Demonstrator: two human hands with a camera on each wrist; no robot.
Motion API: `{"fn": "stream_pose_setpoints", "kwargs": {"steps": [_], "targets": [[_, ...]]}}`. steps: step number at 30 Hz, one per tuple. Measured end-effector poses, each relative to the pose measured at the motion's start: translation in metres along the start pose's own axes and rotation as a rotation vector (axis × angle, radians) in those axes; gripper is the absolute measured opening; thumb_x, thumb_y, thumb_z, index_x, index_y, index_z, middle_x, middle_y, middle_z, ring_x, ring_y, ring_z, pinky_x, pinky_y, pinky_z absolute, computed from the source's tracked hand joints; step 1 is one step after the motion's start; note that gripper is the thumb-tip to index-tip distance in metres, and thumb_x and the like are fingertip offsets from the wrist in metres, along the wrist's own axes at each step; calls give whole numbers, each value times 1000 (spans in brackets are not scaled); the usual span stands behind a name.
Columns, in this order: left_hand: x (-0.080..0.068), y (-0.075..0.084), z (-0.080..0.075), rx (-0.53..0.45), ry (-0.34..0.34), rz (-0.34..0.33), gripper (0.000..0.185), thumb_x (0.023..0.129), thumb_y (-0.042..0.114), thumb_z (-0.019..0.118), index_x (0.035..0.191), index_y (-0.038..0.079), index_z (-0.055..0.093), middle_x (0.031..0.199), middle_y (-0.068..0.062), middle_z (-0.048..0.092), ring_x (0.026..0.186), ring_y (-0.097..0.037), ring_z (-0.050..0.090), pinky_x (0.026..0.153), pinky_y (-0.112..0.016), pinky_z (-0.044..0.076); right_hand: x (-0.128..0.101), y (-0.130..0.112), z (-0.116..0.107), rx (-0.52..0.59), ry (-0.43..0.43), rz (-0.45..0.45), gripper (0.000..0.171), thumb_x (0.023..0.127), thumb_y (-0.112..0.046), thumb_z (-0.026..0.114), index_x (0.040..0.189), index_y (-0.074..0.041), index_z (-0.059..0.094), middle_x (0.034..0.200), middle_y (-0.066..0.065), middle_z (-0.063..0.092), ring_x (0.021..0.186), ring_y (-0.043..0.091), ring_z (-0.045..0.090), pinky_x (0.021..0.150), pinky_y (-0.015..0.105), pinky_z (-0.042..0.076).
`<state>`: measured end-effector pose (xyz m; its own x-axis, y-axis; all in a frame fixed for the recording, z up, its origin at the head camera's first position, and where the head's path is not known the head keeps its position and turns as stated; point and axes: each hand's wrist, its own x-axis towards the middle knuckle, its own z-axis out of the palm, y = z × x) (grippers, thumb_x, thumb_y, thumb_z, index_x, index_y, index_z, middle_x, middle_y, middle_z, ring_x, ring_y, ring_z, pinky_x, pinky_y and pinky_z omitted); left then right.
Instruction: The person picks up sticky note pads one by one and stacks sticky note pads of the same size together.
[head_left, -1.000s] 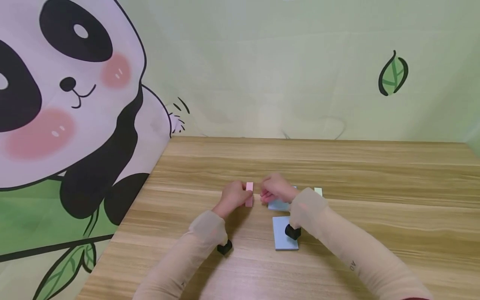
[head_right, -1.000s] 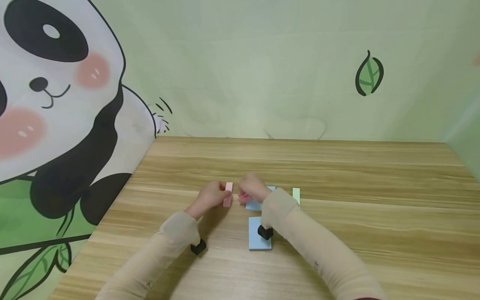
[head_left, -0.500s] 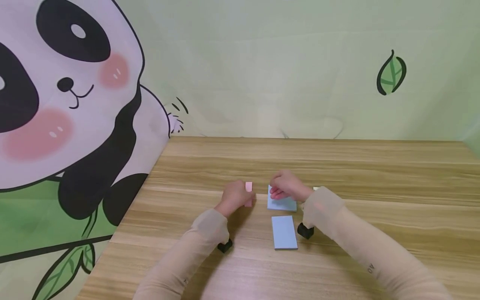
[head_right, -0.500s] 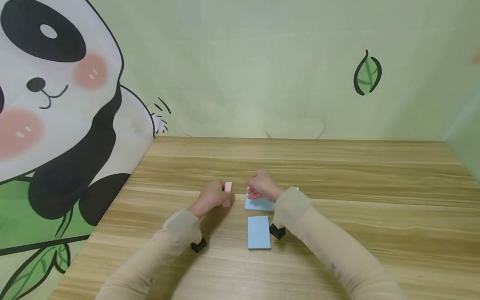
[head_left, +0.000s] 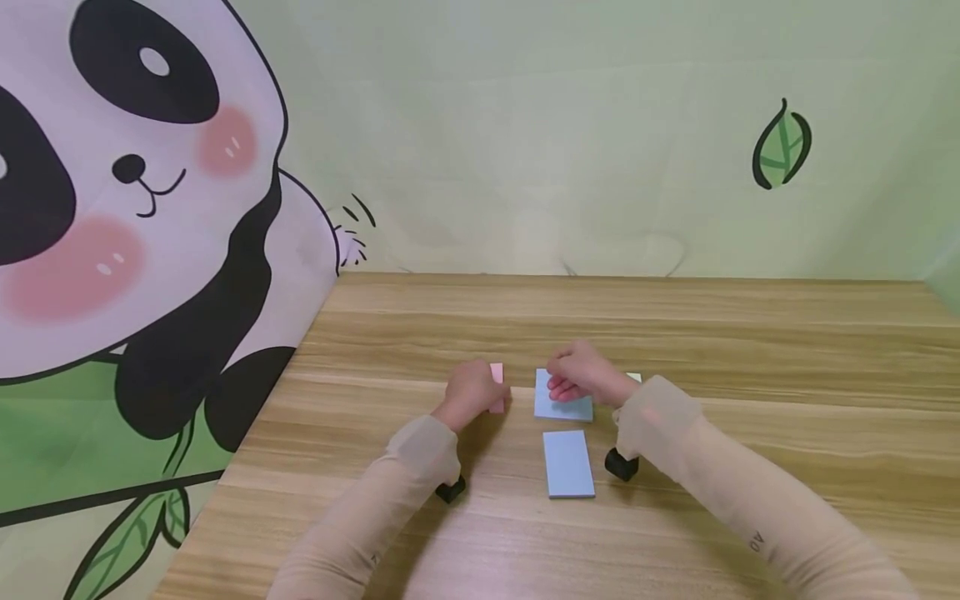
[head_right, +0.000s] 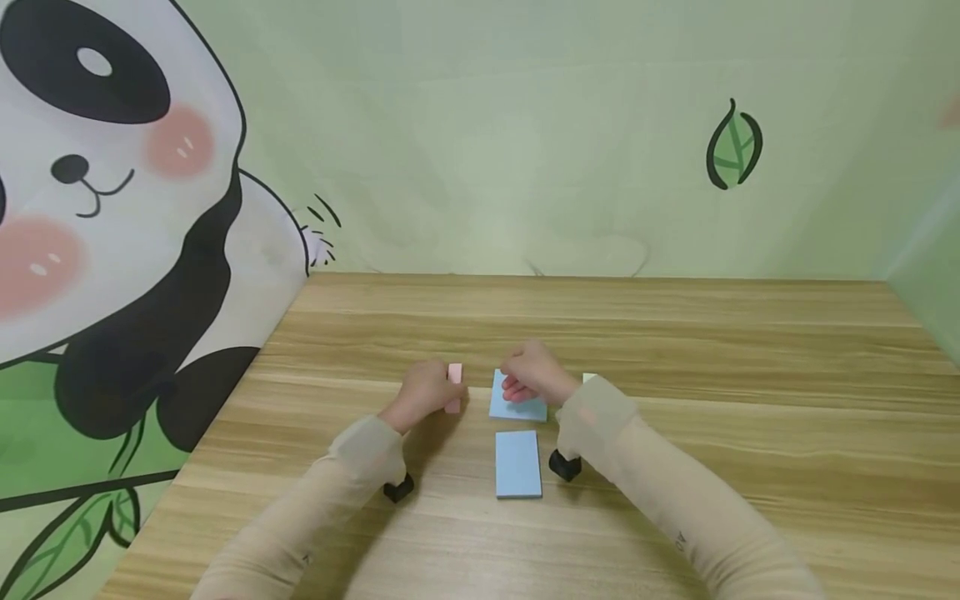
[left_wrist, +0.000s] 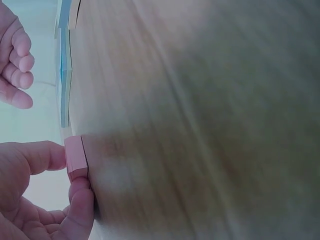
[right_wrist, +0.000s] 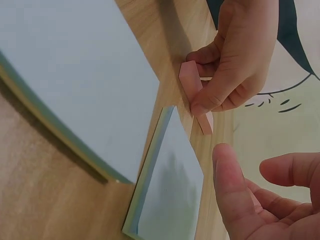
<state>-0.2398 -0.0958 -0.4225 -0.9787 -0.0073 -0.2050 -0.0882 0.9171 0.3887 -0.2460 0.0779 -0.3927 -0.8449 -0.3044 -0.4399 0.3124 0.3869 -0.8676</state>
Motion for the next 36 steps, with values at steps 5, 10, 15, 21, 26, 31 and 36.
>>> {"fn": "stream_pose_setpoints", "kwargs": {"steps": [5, 10, 15, 21, 26, 31, 36], "targets": [[0, 0, 0, 3, 7, -1, 22, 70, 23, 65, 58, 9, 54, 57, 0, 52, 54, -15, 45, 44, -22, 34, -2, 2, -3, 8, -10, -11, 30, 86, -5, 43, 110, 13, 48, 64, 5, 53, 49, 8, 54, 51, 22, 50], [0, 0, 0, 2, 20, -1, 22, 70, 24, 66, 62, 8, 55, 60, -1, 52, 57, -15, 46, 45, -22, 34, -3, 5, -7, 2, -19, -21, 27, 87, -6, 42, 106, 13, 48, 65, 6, 53, 50, 9, 54, 53, 22, 50], [-1, 0, 0, -16, 8, -11, 23, 71, 27, 66, 64, 8, 56, 59, -1, 55, 56, -15, 47, 45, -22, 34, -6, 6, -11, 0, -12, -25, 27, 87, -6, 42, 106, 13, 48, 65, 5, 54, 51, 9, 54, 54, 23, 50], [-1, 0, -1, -32, 9, -8, 22, 72, 26, 63, 64, 7, 55, 61, -1, 53, 55, -15, 46, 44, -22, 34, -10, 8, -18, -6, -15, -33, 28, 89, -7, 41, 107, 14, 46, 66, 5, 54, 52, 8, 55, 55, 23, 51], [-2, 1, -2, -21, -2, 8, 24, 74, 27, 61, 61, 8, 55, 61, -2, 53, 55, -15, 46, 44, -22, 33, -13, 9, -24, -19, -18, -37, 28, 90, -9, 42, 105, 14, 46, 67, 5, 55, 53, 9, 56, 56, 23, 51], [-5, 5, -3, -20, -2, 26, 26, 74, 28, 62, 60, 8, 54, 63, -2, 53, 56, -15, 45, 44, -22, 33, -16, 12, -29, -23, -16, -42, 29, 90, -9, 42, 106, 14, 46, 68, 5, 56, 54, 8, 57, 58, 24, 52], [-8, 11, -5, -40, -16, 26, 26, 74, 29, 63, 64, 7, 55, 63, -2, 53, 53, -14, 46, 43, -21, 34, -16, 16, -34, -20, -18, -50, 29, 90, -9, 42, 106, 14, 46, 67, 5, 56, 55, 8, 58, 58, 24, 52]]}}
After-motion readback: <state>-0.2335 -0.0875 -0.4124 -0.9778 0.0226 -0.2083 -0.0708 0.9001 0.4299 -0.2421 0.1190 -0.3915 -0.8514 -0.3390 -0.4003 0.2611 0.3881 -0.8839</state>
